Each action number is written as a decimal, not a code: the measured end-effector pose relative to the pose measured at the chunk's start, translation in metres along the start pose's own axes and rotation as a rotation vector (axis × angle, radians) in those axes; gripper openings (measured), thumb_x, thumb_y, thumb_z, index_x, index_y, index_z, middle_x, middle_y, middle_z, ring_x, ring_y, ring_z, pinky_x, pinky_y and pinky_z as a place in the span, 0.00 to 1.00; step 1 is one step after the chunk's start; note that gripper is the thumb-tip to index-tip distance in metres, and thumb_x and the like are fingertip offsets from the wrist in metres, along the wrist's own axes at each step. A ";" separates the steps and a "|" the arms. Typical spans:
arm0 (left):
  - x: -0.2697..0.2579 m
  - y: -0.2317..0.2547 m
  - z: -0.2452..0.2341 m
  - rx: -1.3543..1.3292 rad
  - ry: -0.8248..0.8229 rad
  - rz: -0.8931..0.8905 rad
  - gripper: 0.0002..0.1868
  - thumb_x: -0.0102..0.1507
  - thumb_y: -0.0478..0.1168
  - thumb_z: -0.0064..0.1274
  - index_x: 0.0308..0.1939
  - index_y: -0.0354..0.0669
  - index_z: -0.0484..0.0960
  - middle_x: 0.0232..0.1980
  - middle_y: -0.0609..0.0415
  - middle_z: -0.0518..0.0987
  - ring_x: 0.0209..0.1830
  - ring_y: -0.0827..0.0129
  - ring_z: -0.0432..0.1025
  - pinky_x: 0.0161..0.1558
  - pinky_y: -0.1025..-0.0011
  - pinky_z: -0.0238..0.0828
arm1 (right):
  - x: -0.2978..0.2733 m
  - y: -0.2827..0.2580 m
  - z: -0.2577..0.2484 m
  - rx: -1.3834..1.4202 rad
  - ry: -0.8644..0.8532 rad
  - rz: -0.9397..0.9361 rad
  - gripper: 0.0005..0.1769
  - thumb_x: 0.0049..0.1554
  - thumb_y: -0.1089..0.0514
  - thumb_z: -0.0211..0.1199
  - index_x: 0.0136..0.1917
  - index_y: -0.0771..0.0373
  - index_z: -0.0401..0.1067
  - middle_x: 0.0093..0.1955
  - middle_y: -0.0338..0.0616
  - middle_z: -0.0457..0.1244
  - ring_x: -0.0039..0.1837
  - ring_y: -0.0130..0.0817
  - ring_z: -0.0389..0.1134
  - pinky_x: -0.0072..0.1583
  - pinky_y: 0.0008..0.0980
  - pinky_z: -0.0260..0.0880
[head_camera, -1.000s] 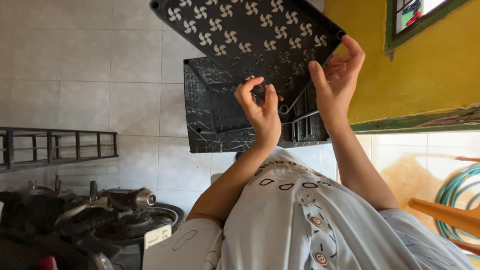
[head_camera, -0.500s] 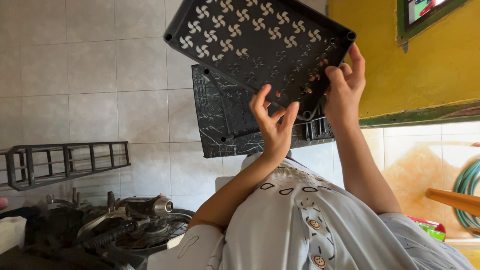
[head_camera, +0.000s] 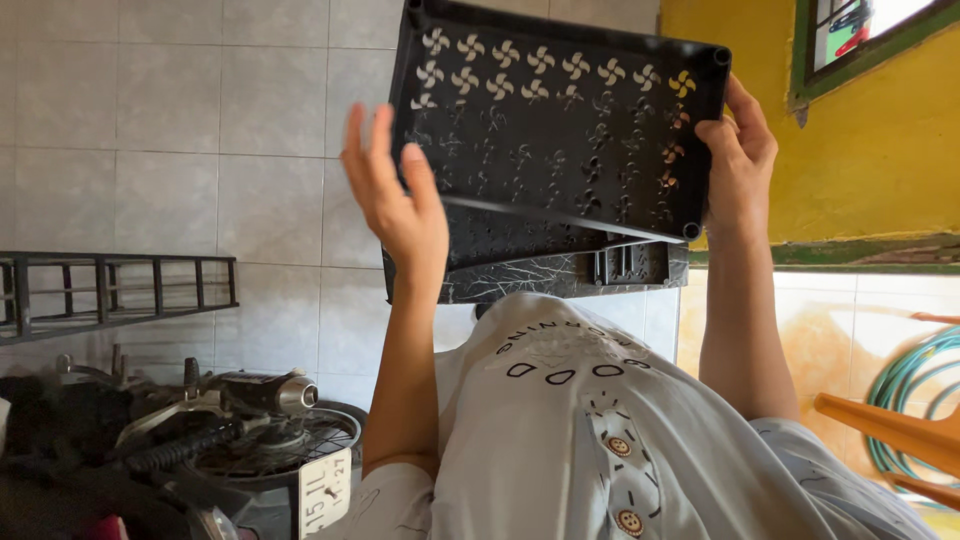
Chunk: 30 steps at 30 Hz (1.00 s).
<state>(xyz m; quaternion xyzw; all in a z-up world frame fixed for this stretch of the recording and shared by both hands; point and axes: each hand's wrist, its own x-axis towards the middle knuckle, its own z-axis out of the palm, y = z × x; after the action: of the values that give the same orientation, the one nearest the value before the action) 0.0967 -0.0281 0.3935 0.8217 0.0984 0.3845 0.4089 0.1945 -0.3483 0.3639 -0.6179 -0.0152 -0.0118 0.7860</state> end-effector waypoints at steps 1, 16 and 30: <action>0.002 0.003 0.006 0.142 -0.046 0.056 0.18 0.77 0.43 0.48 0.71 0.51 0.73 0.75 0.52 0.67 0.77 0.57 0.64 0.80 0.49 0.47 | 0.000 -0.001 -0.002 -0.003 0.001 0.016 0.33 0.60 0.71 0.51 0.79 0.73 0.59 0.62 0.50 0.69 0.58 0.28 0.71 0.61 0.25 0.72; 0.036 0.044 0.095 0.428 -0.429 0.381 0.19 0.70 0.48 0.55 0.62 0.45 0.79 0.64 0.48 0.75 0.64 0.55 0.71 0.73 0.35 0.45 | 0.009 -0.002 -0.018 -0.009 -0.151 0.111 0.32 0.59 0.71 0.53 0.77 0.73 0.61 0.65 0.49 0.68 0.60 0.26 0.71 0.62 0.24 0.72; 0.061 0.034 0.218 0.301 -0.991 0.254 0.33 0.72 0.59 0.37 0.23 0.41 0.79 0.23 0.50 0.80 0.26 0.54 0.76 0.31 0.55 0.73 | 0.008 0.004 -0.016 -0.042 -0.203 0.188 0.33 0.58 0.68 0.55 0.77 0.72 0.61 0.62 0.47 0.67 0.59 0.27 0.69 0.62 0.25 0.69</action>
<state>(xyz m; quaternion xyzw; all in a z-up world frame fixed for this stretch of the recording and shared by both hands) 0.2890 -0.1509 0.3719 0.9598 -0.1529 -0.0214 0.2343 0.2028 -0.3628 0.3570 -0.6309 -0.0367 0.1241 0.7650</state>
